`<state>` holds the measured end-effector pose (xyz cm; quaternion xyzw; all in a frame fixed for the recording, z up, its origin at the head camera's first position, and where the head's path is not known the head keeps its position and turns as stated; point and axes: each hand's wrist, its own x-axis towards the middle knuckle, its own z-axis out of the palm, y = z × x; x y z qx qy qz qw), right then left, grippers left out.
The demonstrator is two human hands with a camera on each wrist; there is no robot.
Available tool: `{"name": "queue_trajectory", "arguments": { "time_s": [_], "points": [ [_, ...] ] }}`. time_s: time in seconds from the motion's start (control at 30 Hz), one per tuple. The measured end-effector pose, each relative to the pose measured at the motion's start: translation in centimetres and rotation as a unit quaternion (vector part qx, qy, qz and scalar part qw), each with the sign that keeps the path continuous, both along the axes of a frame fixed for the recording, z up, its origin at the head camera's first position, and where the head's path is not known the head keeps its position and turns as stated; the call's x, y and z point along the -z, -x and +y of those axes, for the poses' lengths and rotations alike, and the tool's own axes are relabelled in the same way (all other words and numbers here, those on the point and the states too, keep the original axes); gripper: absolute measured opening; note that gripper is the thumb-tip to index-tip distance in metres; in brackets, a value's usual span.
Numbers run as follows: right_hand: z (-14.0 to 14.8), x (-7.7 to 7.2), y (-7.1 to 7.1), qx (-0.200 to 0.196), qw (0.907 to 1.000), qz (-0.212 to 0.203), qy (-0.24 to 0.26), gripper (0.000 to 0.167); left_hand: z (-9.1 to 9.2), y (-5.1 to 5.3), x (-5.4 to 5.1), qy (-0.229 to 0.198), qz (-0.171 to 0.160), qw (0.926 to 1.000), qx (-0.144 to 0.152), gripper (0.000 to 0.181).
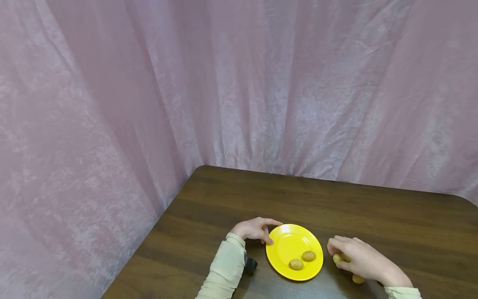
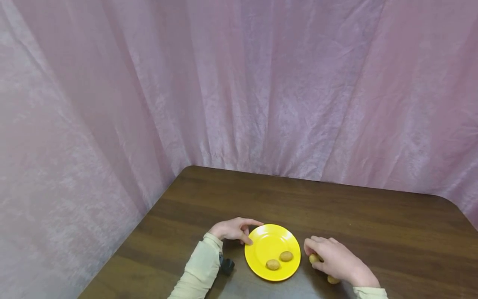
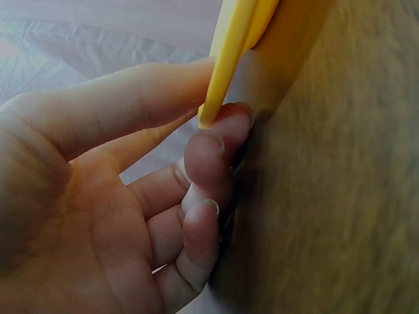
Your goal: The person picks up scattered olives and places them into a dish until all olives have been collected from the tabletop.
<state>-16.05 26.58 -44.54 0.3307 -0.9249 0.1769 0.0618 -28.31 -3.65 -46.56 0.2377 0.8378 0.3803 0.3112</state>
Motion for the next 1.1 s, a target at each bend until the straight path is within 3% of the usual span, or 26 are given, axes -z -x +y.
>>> {"name": "queue_trajectory", "arguments": {
  "time_s": [0.2, 0.37, 0.57, 0.83, 1.1],
  "points": [
    [-1.2, -1.4, -0.2, 0.057, 0.9966, 0.059, -0.004, 0.034, 0.0, 0.0, -0.2, 0.002, -0.001, 1.0000, 0.000, 0.060],
    [-2.7, -2.2, 0.3, 0.052, 0.9947, 0.088, 0.011, 0.027, -0.1, -0.1, -0.2, 0.007, 0.000, 1.0000, -0.002, 0.060],
    [-4.0, -2.2, 1.2, 0.026, 0.9985, 0.044, 0.020, 0.027, 0.0, -0.1, -0.2, 0.015, 0.003, 0.9999, 0.003, 0.060],
    [-5.4, -1.3, 2.3, 0.023, 0.9977, -0.031, 0.056, 0.026, 0.0, 0.1, -0.4, 0.023, 0.008, 0.9997, 0.000, 0.059],
    [-5.9, 0.0, 2.7, 0.054, 0.9977, -0.004, 0.040, 0.021, 0.0, 0.0, -0.5, 0.014, 0.006, 0.9999, 0.004, 0.060]
  ]
}}
